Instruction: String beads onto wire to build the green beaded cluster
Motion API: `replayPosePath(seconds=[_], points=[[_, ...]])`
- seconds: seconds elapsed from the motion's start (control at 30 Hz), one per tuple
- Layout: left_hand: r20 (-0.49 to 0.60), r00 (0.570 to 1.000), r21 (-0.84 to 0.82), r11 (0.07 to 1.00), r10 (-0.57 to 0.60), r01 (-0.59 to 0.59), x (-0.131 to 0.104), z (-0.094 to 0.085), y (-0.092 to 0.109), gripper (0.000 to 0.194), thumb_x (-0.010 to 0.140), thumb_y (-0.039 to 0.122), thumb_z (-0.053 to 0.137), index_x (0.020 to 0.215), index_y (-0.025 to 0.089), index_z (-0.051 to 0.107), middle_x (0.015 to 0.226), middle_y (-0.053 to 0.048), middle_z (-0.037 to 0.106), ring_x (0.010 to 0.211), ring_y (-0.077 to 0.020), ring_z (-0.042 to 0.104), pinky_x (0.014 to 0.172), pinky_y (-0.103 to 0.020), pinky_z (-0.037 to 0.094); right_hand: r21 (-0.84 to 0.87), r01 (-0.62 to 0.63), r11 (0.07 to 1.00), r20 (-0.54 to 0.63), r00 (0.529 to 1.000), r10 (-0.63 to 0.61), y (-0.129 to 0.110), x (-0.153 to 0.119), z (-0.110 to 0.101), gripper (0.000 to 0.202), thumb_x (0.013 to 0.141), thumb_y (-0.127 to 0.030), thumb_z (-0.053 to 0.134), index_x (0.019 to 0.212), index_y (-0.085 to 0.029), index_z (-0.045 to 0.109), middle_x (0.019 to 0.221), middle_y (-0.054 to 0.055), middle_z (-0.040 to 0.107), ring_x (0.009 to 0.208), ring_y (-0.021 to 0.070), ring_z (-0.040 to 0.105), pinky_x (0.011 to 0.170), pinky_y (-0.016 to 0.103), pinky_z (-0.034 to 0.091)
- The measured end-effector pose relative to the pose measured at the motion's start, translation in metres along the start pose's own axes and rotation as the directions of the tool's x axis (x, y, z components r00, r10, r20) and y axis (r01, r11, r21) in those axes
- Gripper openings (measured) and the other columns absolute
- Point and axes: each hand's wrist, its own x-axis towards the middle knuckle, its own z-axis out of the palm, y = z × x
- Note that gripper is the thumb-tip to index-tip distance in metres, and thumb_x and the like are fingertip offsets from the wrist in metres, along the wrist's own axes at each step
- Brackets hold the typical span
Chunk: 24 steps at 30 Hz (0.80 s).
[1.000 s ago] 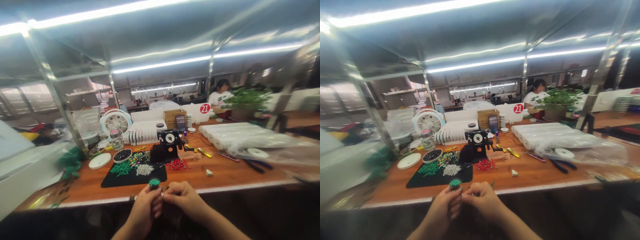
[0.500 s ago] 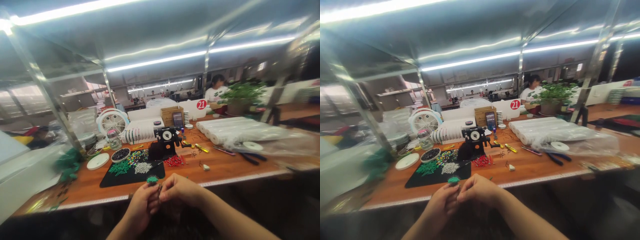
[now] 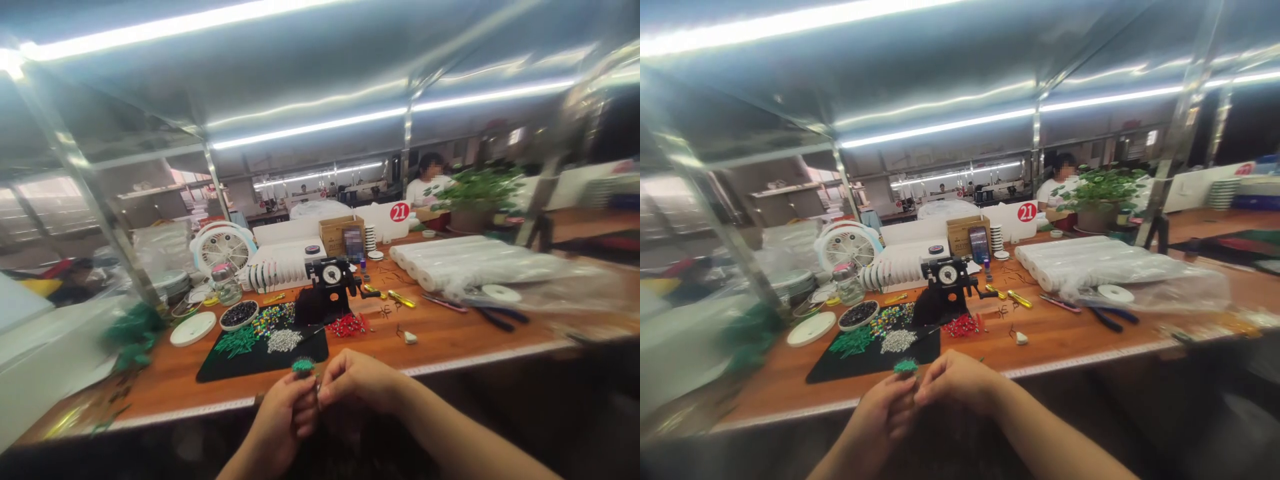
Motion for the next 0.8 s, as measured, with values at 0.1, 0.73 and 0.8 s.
replayPosePath(seconds=[0.1,0.73,0.8], points=[[-0.030,0.994,0.064,0.993,0.101,-0.099,0.000,0.000,-0.002,0.037,0.060,0.033,0.076,0.071,0.017,0.045,0.049,0.010,0.025,0.038,-0.0034,0.020,0.036,-0.016,0.013,-0.048,0.029,0.998,-0.045,0.999,-0.031,0.001,0.000,0.000,0.016,0.060,-0.028,0.071,0.063,-0.013,0.068,0.042,-0.007,0.047,0.035,0.0021,0.029,0.038,0.017,0.018],[0.047,0.958,0.228,0.931,0.281,-0.284,0.002,0.002,-0.017,0.029,0.075,0.043,0.062,0.073,0.020,0.044,0.044,0.010,0.030,0.035,-0.0063,0.023,0.034,-0.019,0.017,-0.404,0.197,0.893,-0.275,0.905,-0.324,0.016,-0.009,0.014,0.025,0.072,-0.035,0.060,0.061,-0.014,0.063,0.058,0.001,0.061,0.057,0.0136,0.052,0.055,0.023,0.038],[0.008,0.962,0.064,0.960,0.272,-0.272,0.000,0.006,-0.020,0.030,0.072,0.040,0.066,0.075,0.020,0.043,0.045,0.011,0.028,0.036,-0.0057,0.020,0.035,-0.018,0.017,-0.410,0.189,0.892,-0.284,0.903,-0.322,0.022,-0.010,0.014,0.026,0.072,-0.037,0.059,0.059,-0.015,0.058,0.058,0.001,0.060,0.056,0.0137,0.052,0.055,0.023,0.039]])
